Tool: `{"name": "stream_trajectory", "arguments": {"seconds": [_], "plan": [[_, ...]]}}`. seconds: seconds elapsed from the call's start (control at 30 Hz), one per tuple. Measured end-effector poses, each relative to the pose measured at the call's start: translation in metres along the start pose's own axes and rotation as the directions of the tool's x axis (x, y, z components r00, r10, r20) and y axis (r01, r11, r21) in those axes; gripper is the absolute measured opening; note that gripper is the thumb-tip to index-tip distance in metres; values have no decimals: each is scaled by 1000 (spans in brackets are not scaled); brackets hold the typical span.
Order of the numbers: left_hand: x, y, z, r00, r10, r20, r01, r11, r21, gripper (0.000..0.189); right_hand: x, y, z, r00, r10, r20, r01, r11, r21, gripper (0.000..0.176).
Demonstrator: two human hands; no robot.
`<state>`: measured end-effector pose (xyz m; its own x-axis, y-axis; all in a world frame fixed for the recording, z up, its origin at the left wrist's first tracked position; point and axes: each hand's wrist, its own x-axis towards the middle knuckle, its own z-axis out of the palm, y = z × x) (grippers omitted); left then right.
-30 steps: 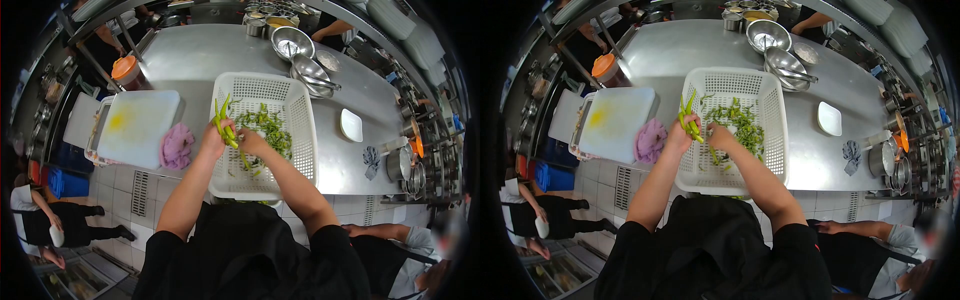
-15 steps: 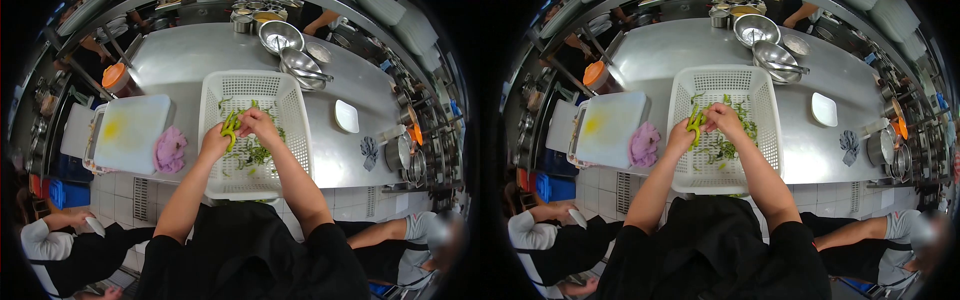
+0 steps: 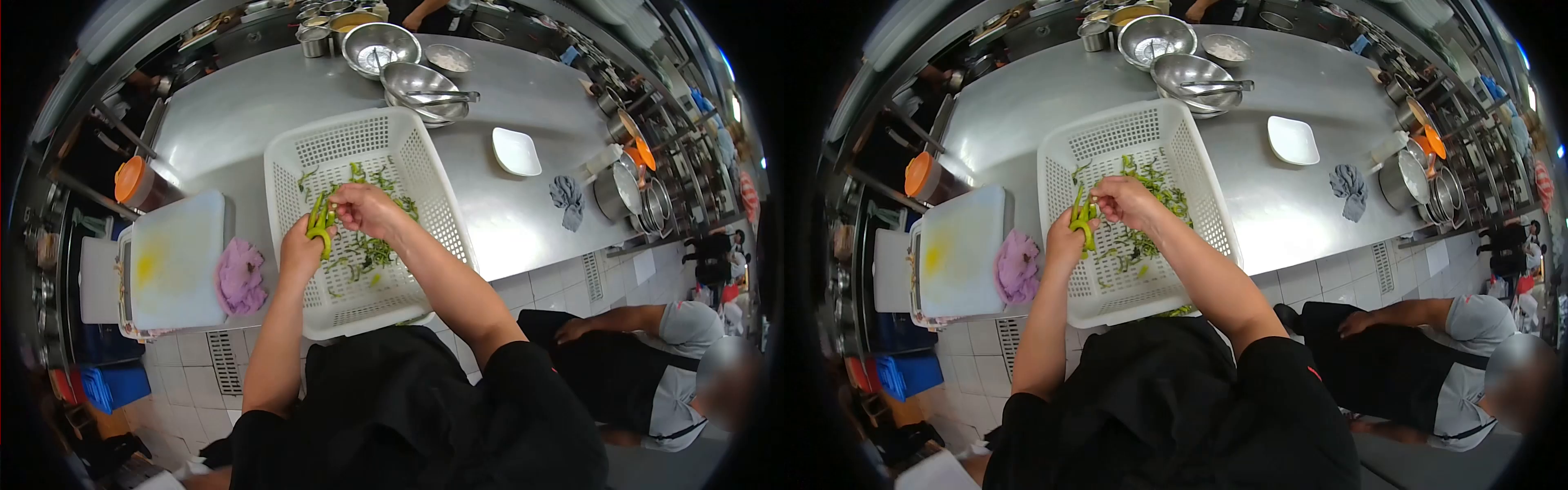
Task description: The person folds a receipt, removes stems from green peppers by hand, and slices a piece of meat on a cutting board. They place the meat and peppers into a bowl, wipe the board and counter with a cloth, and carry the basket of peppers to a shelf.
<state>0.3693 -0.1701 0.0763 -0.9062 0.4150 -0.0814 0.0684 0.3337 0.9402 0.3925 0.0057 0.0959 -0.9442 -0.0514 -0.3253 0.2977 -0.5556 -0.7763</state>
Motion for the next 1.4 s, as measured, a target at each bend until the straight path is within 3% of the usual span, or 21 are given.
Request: {"name": "stream_trajectory", "arguments": {"seconds": [0.07, 0.13, 0.17, 0.2, 0.23, 0.27, 0.33, 0.4, 0.53, 0.57, 0.6, 0.63, 0.7, 0.73, 0.77, 0.8, 0.83, 0.97, 1.1, 1.17, 1.4], "plan": [[-1, 2, 2, 1000, 1, -17, -1, 1000, -6, 25, 0, -2, -5, 1000, 12, 19, -12, 999, 37, 12], [-1, 4, 1, 999, 3, -39, -3, 1000, -11, 24, 3, -7, -17, 995, -103, 4, 100, 948, -303, 13], [0, 2, 0, 999, -25, -42, 22, 997, -69, 22, -1, -10, -20, 994, -106, 3, 102, 949, -299, 13], [1, 0, -1, 998, -54, -44, 48, 991, -127, 21, -8, -14, -21, 956, -283, -81, 117, 619, -777, 20], [2, -4, -2, 998, -54, -42, 49, 991, -125, 21, -15, -19, -22, 884, -464, -51, -7, 95, -995, 30], [4, -9, -2, 998, -56, -35, 49, 982, -180, 20, -23, -23, -23, 884, -464, -54, -8, 99, -995, 30], [5, -9, -3, 998, -58, -25, 51, 971, -234, 20, -39, -33, -26, 837, -525, -157, -12, 268, -963, 45], [0, 1, -4, 986, -146, 80, 166, 846, -506, 19, -55, -40, -26, 847, -503, -170, 21, 350, -936, 46], [-2, 5, -4, 976, -117, 186, 202, 806, -556, 17, -72, -17, -8, 888, -439, -133, 187, 612, -769, 55], [-4, 7, -1, 970, -107, 218, 218, 780, -587, 18, -75, -10, 4, 887, -441, -140, 183, 613, -769, 55], [-7, 10, 1, 964, -96, 248, 233, 752, -616, 18, -79, -3, 19, 919, -357, -169, 171, 744, -647, 57], [-10, 14, 3, 962, -93, 255, 236, 753, -614, 18, -79, 6, 34, 945, -271, -181, 147, 851, -505, 60], [-19, 24, 9, 986, -30, 166, 128, 777, -616, 19, -59, 53, 46, 929, -320, -185, 235, 898, -373, 60], [-24, 25, 13, 998, 64, 20, -56, 963, -264, 22, -53, 68, 52, 908, -371, -195, 323, 916, -239, 60], [-26, 26, 13, 997, 69, 29, -59, 962, -268, 22, -55, 69, 61, 904, -377, -202, 326, 913, -244, 60], [-28, 27, 11, 949, 308, -67, -305, 951, 43, 22, -57, 70, 69, 909, -350, -226, 366, 930, 32, 58], [-29, 29, 9, 834, 545, -84, -484, 796, 362, 23, -58, 68, 76, 917, -320, -239, 383, 872, 304, 56], [-36, 43, 1, 788, 610, -83, -487, 701, 521, 38, -66, 65, 90, 923, -228, -311, 345, 850, 399, 56], [-38, 34, 0, 841, 540, -16, -495, 783, 377, 54, -59, 84, 86, 933, -227, -278, 344, 784, 517, 54], [-42, 40, 0, 892, 434, 126, -452, 866, 213, 66, -61, 88, 88, 919, -239, -313, 383, 730, 566, 52], [-63, 70, 9, 820, 491, 294, -494, 867, -67, 72, -96, 80, 83, 856, -277, -436, 508, 604, 614, 43]]}}
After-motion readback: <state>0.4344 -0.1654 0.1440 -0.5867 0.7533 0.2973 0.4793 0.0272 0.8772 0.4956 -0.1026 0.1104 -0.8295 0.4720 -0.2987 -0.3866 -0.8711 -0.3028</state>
